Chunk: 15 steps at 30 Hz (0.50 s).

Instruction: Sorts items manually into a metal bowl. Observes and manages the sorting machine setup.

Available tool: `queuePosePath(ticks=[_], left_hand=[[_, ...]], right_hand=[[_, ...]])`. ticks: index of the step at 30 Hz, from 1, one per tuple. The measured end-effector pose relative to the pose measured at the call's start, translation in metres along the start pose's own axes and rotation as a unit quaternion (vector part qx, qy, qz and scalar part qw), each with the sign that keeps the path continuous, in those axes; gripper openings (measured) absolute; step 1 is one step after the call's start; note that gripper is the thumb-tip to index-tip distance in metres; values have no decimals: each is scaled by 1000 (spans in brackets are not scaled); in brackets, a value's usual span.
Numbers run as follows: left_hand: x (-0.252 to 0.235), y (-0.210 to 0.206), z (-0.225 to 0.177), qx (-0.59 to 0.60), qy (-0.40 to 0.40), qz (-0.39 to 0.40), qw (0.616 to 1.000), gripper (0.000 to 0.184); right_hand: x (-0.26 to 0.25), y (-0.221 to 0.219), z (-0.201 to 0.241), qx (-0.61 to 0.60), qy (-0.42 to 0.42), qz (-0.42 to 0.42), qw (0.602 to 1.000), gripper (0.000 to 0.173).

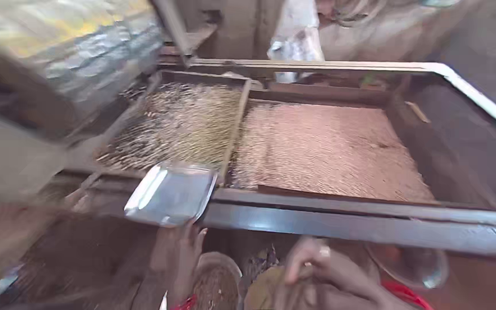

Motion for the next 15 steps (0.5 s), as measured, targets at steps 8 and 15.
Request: queuePosePath(ticks=[8, 15], left_hand=[[-72, -52, -1, -28, -84, 151, 985, 53], [-97, -114, -83, 9, -170, 214, 962, 43]], right_hand=[[68, 61, -42, 212, -94, -197, 953, 23], [236, 75, 141, 560, 16, -491, 667, 23]])
Point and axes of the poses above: each hand's wrist, its own x-axis away from the middle knuckle, its own y-axis out of the back of the hand, z = x × y, the point moved 4 cm from there along -x, towards the middle knuckle, and after that the axes turned 7 degrees about z, right-handed, at the moved point
